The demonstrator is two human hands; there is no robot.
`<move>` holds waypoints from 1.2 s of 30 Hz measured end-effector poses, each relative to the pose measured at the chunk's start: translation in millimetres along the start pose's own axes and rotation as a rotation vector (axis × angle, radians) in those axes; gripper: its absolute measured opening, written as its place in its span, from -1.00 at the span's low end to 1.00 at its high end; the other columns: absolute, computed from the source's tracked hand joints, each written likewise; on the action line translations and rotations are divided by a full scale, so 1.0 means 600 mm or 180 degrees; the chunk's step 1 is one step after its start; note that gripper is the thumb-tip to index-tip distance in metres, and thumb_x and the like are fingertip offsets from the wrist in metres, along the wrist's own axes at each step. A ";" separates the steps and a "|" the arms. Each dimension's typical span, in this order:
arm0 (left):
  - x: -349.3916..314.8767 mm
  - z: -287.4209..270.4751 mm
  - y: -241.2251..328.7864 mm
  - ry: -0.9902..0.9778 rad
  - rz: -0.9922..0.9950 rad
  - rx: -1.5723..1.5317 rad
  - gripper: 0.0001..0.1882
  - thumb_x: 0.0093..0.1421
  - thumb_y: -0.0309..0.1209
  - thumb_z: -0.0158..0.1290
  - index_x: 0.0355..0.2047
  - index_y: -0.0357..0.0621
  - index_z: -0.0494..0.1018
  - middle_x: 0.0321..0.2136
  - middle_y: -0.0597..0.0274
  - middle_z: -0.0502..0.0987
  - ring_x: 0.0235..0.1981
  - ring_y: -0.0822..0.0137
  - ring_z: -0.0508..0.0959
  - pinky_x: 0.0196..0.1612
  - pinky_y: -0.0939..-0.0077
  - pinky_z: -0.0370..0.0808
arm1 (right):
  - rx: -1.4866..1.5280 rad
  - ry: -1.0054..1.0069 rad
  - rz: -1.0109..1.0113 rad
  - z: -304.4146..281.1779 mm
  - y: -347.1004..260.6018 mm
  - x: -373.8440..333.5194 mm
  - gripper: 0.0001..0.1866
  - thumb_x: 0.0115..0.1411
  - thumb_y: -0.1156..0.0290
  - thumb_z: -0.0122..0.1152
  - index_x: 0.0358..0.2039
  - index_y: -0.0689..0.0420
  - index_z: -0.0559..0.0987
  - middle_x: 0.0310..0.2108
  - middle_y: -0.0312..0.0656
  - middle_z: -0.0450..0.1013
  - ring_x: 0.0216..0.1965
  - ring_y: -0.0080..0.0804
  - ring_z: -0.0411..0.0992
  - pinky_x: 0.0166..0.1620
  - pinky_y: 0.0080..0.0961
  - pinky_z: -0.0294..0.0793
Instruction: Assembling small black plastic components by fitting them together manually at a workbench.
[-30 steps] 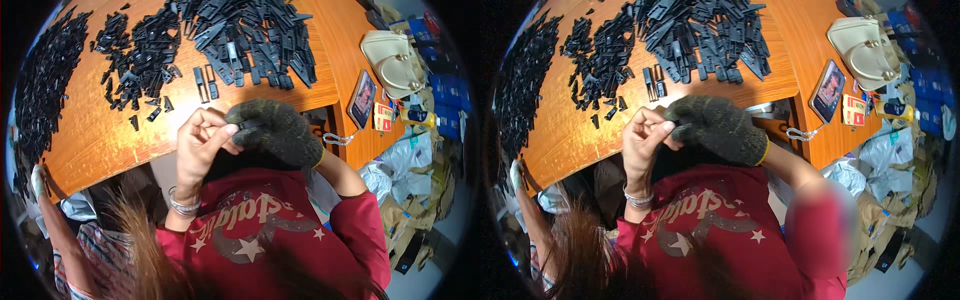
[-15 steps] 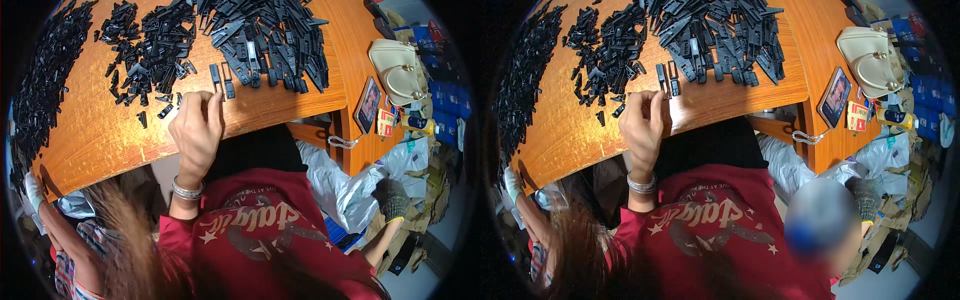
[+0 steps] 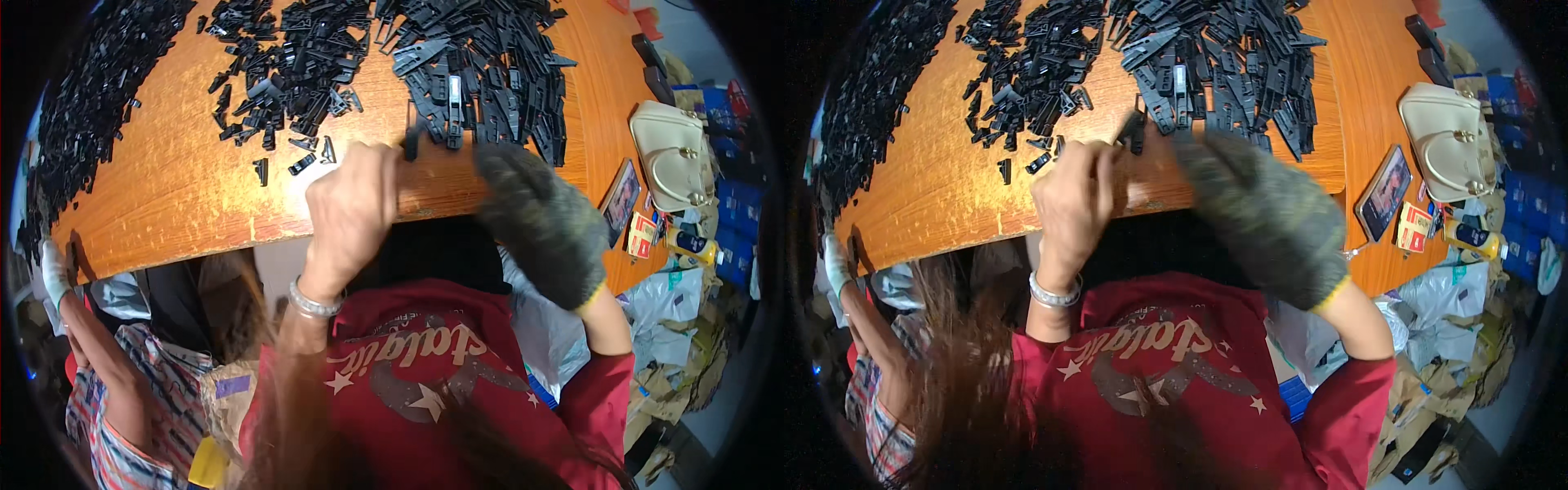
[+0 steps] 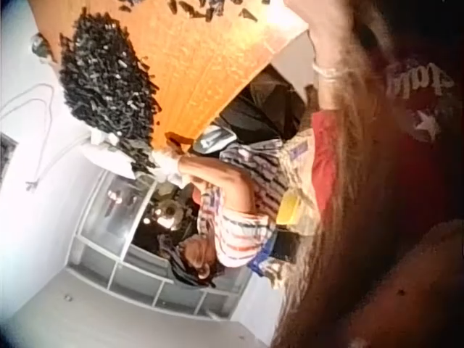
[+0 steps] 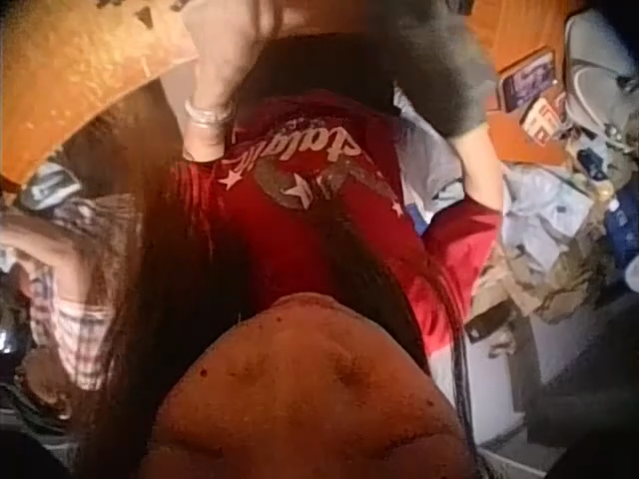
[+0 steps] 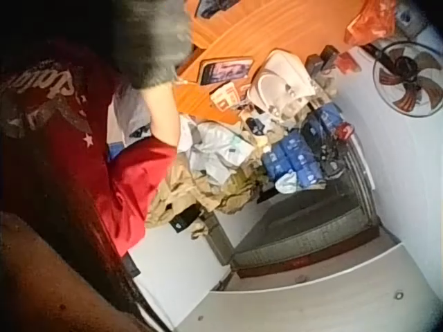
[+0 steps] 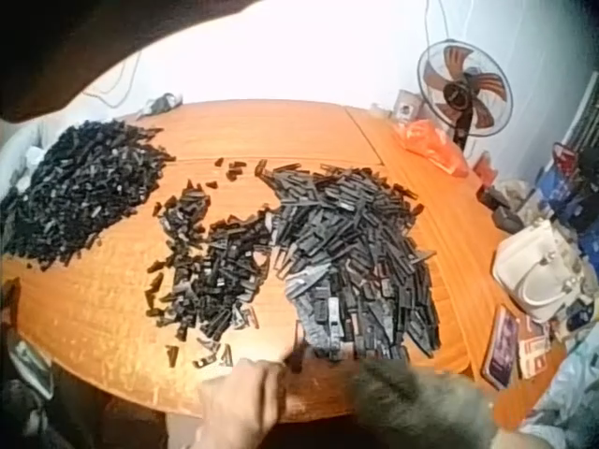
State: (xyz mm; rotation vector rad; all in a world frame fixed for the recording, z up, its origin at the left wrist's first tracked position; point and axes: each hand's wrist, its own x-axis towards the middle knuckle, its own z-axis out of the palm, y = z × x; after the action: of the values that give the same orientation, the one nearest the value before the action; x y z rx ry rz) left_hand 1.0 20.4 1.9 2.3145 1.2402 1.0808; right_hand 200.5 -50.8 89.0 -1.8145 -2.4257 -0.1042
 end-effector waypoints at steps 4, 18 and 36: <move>-0.033 -0.018 0.003 -0.0254 0.0861 -0.0273 -0.84 -0.04 -0.64 0.04 -0.39 -0.21 0.45 -0.51 0.13 0.44 -0.65 0.29 0.47 -0.64 0.42 0.43 | 0.0142 0.0283 -0.0980 0.047 -0.017 0.038 -0.49 0.19 0.27 0.07 0.18 -0.05 0.40 0.02 -0.16 0.42 -0.10 -0.28 0.47 -0.15 -0.33 0.48; -0.022 -0.022 -0.025 -0.0074 -0.0522 0.0119 -0.92 0.13 -0.54 0.14 -0.36 -0.22 0.47 -0.38 0.07 0.39 -0.45 0.11 0.51 -0.45 0.29 0.43 | 0.1468 -0.0149 0.0372 0.070 0.004 0.010 -0.69 0.05 0.23 0.35 -0.17 0.02 0.63 -0.25 -0.12 0.54 -0.24 -0.10 0.52 -0.22 -0.24 0.49; -0.044 -0.018 -0.023 -0.0268 -0.0666 -0.1538 -0.76 0.03 -0.76 0.00 -0.27 -0.30 0.36 -0.42 0.05 0.38 -0.47 0.20 0.42 -0.41 0.43 0.39 | 0.1880 -0.0220 -0.0100 0.095 -0.025 0.054 -0.66 0.08 0.24 0.32 -0.13 0.05 0.60 -0.36 -0.13 0.53 -0.33 -0.14 0.51 -0.27 -0.26 0.47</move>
State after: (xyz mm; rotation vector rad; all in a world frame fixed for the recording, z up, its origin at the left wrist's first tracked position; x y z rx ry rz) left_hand -24.0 6.2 -11.2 1.8072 1.0240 1.0577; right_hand 174.2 -17.4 36.7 -1.5218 -2.1955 0.6131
